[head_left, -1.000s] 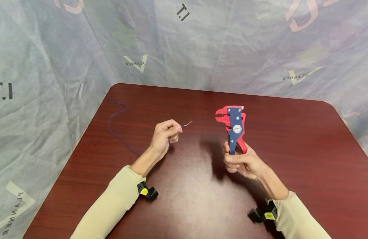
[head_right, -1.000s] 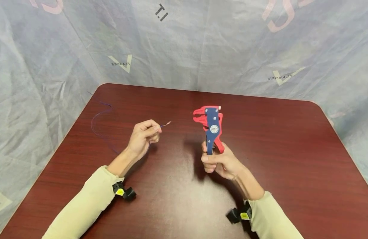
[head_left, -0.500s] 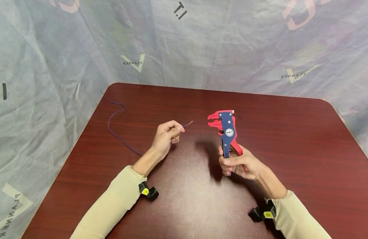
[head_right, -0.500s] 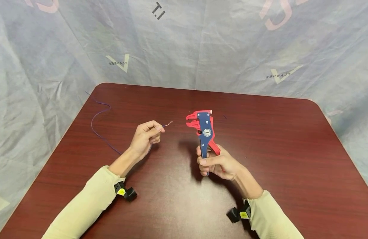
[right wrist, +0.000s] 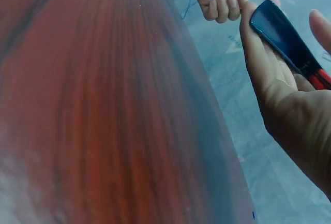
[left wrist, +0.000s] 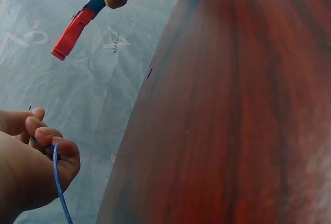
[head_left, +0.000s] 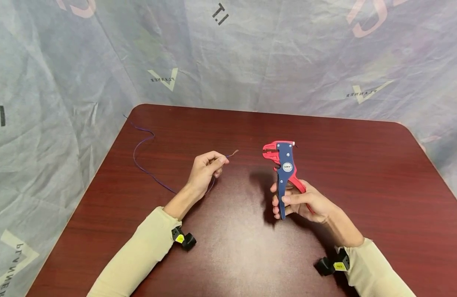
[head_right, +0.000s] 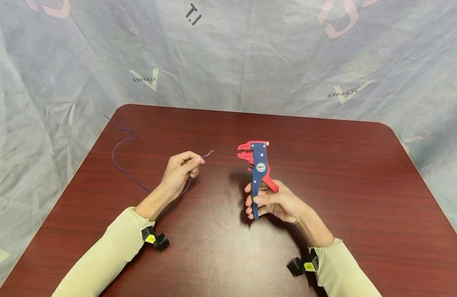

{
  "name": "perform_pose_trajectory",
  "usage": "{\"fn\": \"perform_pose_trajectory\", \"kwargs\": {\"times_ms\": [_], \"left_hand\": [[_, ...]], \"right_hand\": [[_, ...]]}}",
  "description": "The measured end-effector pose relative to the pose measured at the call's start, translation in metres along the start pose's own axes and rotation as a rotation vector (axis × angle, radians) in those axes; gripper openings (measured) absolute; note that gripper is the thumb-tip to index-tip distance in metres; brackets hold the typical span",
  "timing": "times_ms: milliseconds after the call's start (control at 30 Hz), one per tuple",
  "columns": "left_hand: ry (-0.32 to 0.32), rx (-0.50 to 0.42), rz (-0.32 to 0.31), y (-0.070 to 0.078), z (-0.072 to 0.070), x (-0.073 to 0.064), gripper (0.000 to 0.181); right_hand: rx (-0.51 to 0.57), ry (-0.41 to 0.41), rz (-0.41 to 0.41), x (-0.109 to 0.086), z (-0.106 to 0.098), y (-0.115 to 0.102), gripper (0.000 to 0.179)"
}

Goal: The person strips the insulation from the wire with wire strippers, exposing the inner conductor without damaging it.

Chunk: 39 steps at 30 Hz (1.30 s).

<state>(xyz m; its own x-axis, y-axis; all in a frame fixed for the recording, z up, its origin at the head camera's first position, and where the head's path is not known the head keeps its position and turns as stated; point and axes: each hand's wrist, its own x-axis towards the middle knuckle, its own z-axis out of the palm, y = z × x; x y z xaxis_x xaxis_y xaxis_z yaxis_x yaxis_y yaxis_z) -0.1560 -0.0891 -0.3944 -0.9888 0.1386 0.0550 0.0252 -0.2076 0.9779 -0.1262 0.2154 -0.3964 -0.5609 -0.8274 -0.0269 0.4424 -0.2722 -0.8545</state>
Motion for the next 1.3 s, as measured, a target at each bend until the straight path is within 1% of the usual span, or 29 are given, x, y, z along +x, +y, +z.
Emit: {"fn": "perform_pose_trajectory", "kwargs": {"times_ms": [67, 167, 300, 433, 633, 833, 1033, 1133, 1233, 1300], "left_hand": [[0.013, 0.033, -0.009, -0.001, -0.001, 0.0, 0.016], [0.028, 0.059, -0.027, -0.003, -0.001, 0.001, 0.022], [0.04, 0.074, -0.053, -0.005, -0.001, 0.002, 0.024], [0.038, 0.079, -0.054, -0.009, -0.002, 0.004, 0.024], [0.036, 0.1, -0.052, -0.012, -0.004, 0.007, 0.026], [0.048, 0.138, -0.055, -0.014, -0.004, 0.01, 0.026], [0.06, 0.196, -0.07, -0.018, -0.007, 0.013, 0.024], [0.062, 0.22, -0.074, -0.021, -0.008, 0.014, 0.023], [0.066, 0.256, -0.065, -0.023, -0.008, 0.015, 0.022], [0.074, 0.308, -0.045, -0.023, -0.008, 0.015, 0.02]], "right_hand": [[-0.03, 0.035, 0.029, -0.001, -0.001, 0.0, 0.035], [-0.075, 0.09, 0.061, -0.002, -0.003, 0.001, 0.033], [-0.118, 0.146, 0.064, -0.003, -0.008, 0.003, 0.029], [-0.161, 0.215, 0.075, -0.004, -0.013, 0.004, 0.021], [-0.238, 0.317, 0.134, -0.005, -0.018, 0.002, 0.011], [-0.263, 0.399, 0.184, -0.005, -0.022, 0.003, 0.006], [-0.269, 0.461, 0.216, -0.005, -0.026, 0.005, 0.006], [-0.27, 0.478, 0.225, -0.005, -0.026, 0.006, 0.006], [-0.267, 0.483, 0.235, -0.005, -0.026, 0.005, 0.007], [-0.268, 0.482, 0.244, -0.005, -0.026, 0.005, 0.008]]}}
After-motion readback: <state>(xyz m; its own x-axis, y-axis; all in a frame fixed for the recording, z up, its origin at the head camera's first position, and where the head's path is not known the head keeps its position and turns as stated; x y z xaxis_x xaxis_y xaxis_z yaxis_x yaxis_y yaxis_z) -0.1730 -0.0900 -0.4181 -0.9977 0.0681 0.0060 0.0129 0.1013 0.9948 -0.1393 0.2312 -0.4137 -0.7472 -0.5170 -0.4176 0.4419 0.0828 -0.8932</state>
